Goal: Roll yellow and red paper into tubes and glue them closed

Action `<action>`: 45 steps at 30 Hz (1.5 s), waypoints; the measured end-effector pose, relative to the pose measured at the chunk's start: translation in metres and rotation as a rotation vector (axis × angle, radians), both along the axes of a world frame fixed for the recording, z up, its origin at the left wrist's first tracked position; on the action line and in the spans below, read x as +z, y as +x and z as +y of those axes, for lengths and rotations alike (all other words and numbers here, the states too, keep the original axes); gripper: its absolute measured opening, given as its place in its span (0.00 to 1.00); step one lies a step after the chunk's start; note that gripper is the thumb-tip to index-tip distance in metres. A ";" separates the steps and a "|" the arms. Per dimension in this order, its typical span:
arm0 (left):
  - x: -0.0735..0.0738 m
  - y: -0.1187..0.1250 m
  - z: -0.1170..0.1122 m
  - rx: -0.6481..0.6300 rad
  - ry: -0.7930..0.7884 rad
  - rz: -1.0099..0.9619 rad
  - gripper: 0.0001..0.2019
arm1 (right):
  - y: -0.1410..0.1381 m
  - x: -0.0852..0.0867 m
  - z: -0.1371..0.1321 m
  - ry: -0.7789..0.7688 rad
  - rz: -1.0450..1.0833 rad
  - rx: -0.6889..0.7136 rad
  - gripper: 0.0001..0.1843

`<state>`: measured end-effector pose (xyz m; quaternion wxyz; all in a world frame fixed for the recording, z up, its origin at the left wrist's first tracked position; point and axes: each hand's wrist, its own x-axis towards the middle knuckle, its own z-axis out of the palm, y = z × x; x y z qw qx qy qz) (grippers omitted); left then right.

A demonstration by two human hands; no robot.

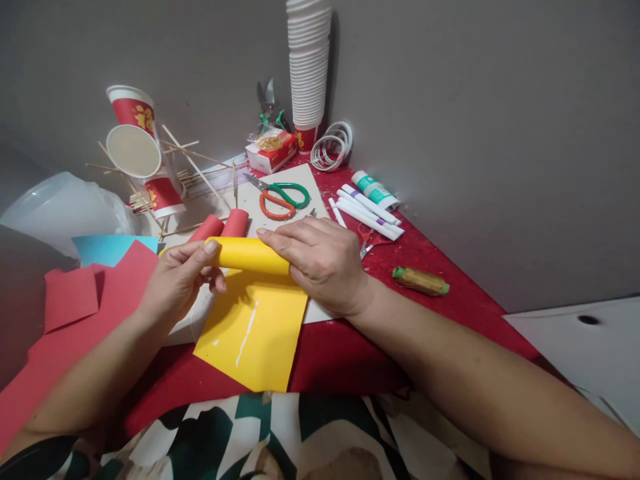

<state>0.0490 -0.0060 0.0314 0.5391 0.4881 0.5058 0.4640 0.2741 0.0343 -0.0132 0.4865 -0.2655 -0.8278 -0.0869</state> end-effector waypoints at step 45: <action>-0.015 0.003 -0.006 -0.004 0.328 0.146 0.13 | -0.010 0.024 -0.006 -1.574 0.858 0.491 0.19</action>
